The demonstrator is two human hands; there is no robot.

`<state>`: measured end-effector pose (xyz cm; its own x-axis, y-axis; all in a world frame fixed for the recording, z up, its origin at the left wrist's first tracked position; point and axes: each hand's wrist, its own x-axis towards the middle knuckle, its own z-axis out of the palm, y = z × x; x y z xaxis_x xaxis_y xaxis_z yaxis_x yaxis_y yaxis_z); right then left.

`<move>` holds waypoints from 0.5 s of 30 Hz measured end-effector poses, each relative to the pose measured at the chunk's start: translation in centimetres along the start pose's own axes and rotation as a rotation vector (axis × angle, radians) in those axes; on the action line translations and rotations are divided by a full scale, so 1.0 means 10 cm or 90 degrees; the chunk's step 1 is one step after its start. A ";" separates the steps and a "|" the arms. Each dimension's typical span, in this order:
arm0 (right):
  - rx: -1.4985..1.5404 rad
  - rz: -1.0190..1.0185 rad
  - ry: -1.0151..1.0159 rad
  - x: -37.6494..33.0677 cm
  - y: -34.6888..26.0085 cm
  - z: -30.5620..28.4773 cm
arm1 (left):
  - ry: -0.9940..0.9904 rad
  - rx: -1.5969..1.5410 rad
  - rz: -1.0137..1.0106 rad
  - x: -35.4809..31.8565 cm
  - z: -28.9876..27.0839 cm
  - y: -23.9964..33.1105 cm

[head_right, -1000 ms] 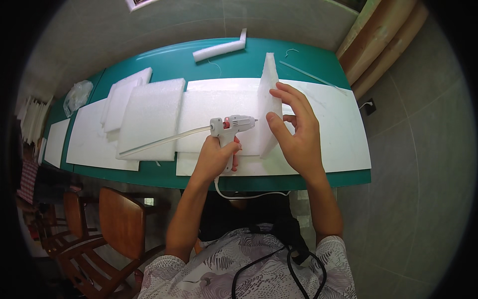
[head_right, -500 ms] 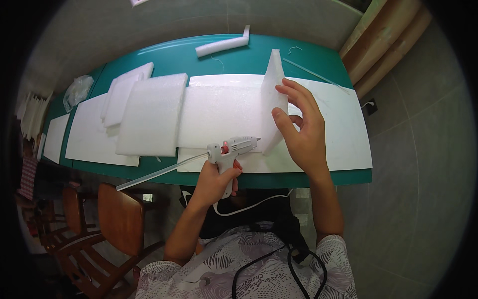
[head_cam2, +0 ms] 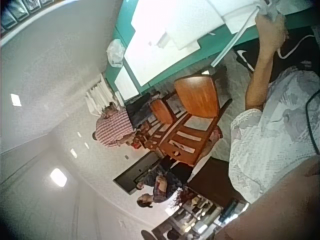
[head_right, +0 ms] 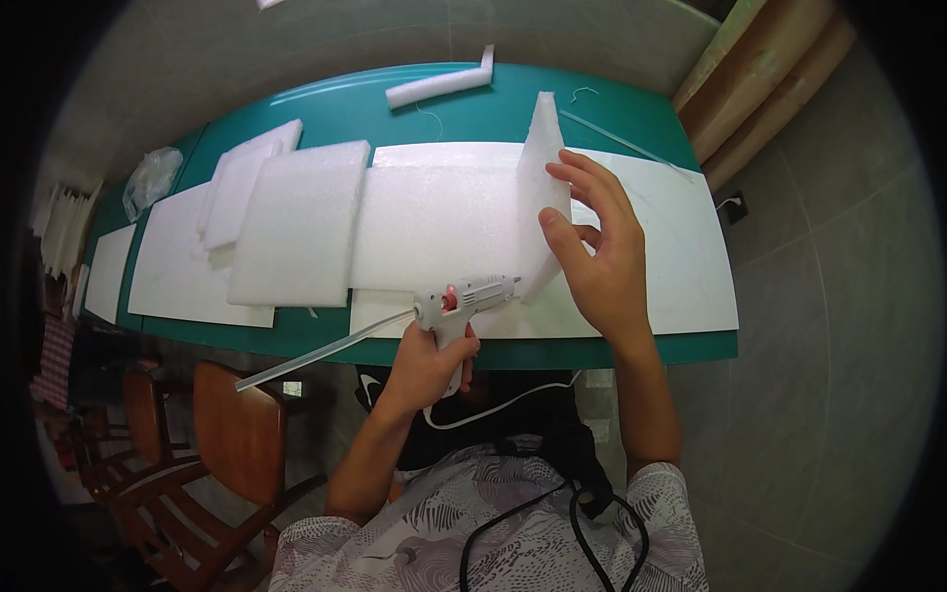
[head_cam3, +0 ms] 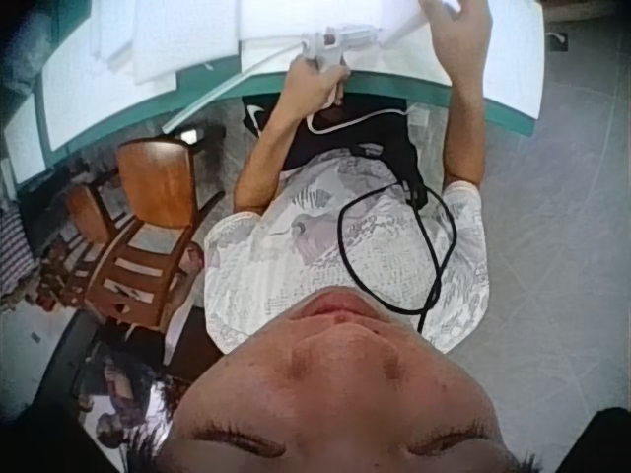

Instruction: The person disassembles a foam structure by hand, arranges the foam pieces across the table, and glues the pieces together using a hot glue gun.

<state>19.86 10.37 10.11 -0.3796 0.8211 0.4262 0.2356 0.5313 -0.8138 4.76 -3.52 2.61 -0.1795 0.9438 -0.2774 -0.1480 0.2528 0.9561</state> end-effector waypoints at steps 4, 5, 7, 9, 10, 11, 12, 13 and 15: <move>0.002 -0.009 0.002 0.00 0.01 0.00 | 0.001 -0.009 -0.008 -0.01 0.01 0.00; 0.002 -0.009 0.002 0.00 0.01 0.00 | 0.001 -0.009 -0.008 -0.01 0.01 0.00; -0.012 -0.012 0.004 0.00 0.02 0.00 | 0.005 0.004 -0.014 -0.01 0.01 -0.01; -0.019 -0.016 0.004 0.00 0.02 0.00 | 0.004 0.001 -0.010 0.00 0.00 -0.02; -0.025 -0.021 0.005 0.00 0.02 0.00 | 0.002 -0.002 -0.006 0.00 0.00 -0.02; -0.025 -0.020 0.005 0.00 0.02 0.00 | 0.003 -0.002 -0.006 0.00 -0.01 -0.02; -0.020 -0.019 0.006 0.00 0.02 0.00 | 0.001 0.000 -0.005 -0.01 -0.01 -0.02; -0.015 -0.018 0.008 0.00 0.02 0.00 | 0.000 0.002 -0.003 -0.01 -0.01 -0.01; -0.018 -0.017 0.007 0.00 0.02 0.00 | 0.004 0.005 -0.004 -0.01 -0.01 -0.01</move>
<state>19.91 10.47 9.97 -0.3760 0.8085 0.4527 0.2500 0.5589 -0.7906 4.72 -3.67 2.56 -0.1852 0.9405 -0.2848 -0.1415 0.2612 0.9548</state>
